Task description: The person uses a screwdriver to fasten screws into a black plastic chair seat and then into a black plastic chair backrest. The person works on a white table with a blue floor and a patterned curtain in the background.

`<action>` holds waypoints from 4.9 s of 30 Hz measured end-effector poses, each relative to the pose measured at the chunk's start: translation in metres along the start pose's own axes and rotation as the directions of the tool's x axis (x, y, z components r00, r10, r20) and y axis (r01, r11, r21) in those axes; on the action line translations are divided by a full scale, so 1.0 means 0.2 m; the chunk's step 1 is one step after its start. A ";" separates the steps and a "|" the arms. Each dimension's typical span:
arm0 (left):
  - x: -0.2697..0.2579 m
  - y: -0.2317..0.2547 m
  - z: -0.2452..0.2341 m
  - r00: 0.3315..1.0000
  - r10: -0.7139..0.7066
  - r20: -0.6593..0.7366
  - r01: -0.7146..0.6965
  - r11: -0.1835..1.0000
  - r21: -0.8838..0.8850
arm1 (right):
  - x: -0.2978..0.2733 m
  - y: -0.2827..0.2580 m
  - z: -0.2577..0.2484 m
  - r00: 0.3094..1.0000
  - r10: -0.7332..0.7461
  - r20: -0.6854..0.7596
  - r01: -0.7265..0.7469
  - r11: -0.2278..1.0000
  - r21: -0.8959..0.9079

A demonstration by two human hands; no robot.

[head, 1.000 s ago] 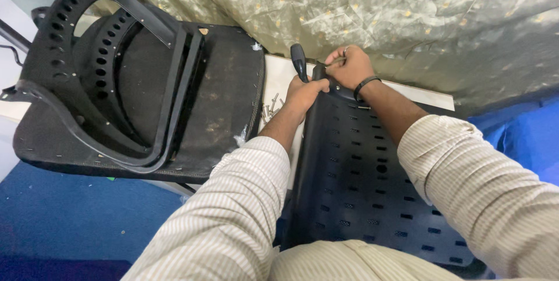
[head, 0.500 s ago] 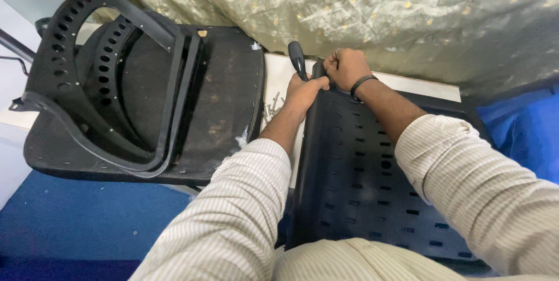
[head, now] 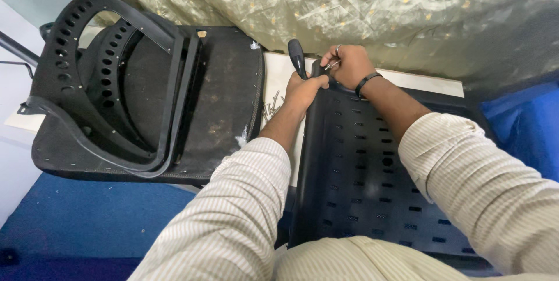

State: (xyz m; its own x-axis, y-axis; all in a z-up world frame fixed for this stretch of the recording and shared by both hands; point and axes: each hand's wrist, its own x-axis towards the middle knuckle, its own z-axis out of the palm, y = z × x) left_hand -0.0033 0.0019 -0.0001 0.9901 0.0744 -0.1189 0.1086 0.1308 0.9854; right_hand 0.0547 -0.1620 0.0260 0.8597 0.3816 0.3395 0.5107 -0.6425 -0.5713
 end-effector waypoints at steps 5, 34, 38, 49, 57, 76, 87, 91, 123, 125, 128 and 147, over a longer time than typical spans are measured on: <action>-0.01 0.00 0.00 1.000 0.010 0.007 -0.010 1.000 0.027 | 0.02 -0.01 -0.01 0.971 0.235 -0.045 -0.234 0.972 0.028; -0.01 0.01 0.01 1.000 -0.001 0.008 0.001 1.000 0.032 | 0.04 -0.08 -0.05 0.959 0.284 -0.020 -0.285 0.956 -0.066; -0.02 0.01 0.01 1.000 0.024 0.000 -0.024 0.999 0.049 | 0.04 -0.01 -0.03 0.998 -0.059 0.007 0.059 0.988 -0.140; 0.00 0.00 0.00 1.000 0.026 -0.004 -0.026 0.999 0.027 | 0.03 0.04 -0.03 0.952 0.305 0.025 -0.306 0.952 0.033; 0.00 0.00 0.02 0.999 0.034 -0.040 -0.031 0.997 0.075 | 0.03 0.02 -0.03 0.997 -0.073 0.013 0.074 0.973 -0.217; -0.03 0.03 0.02 0.997 -0.008 -0.079 0.018 0.991 0.133 | 0.12 0.03 -0.02 0.993 0.067 0.099 -0.037 0.959 -0.282; -0.04 0.04 0.02 1.000 0.001 -0.009 0.000 0.994 0.111 | 0.11 0.00 -0.05 0.938 0.330 0.105 -0.314 0.939 -0.143; -0.04 0.03 0.03 0.999 -0.020 0.028 0.022 0.997 -0.075 | 0.12 0.01 -0.07 0.993 0.058 0.107 -0.034 0.976 -0.216; -0.07 -0.02 0.04 0.948 -0.263 0.179 0.315 0.849 -0.423 | -0.06 -0.10 -0.10 0.976 -0.015 -0.219 -0.012 0.992 -0.123; -0.09 -0.04 0.03 0.966 -0.194 0.171 0.249 0.874 -0.418 | -0.10 -0.16 -0.09 0.970 -0.049 -0.238 0.021 0.993 -0.117; -0.09 -0.06 0.01 0.974 -0.182 0.133 0.222 0.878 -0.424 | -0.13 -0.26 -0.09 0.966 -0.021 -0.257 0.020 1.000 -0.008; -0.16 0.23 -0.31 0.996 -0.080 -0.048 0.039 0.824 -0.565 | -0.09 -0.60 0.00 0.931 -0.349 -0.103 0.346 0.937 -0.050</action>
State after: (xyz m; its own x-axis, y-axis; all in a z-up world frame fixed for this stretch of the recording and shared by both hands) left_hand -0.0362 0.0665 0.0418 0.9729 0.1112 -0.2030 0.0777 0.6693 0.7389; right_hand -0.0224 -0.0920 0.0895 0.6222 0.5114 0.5927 0.7759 -0.5035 -0.3801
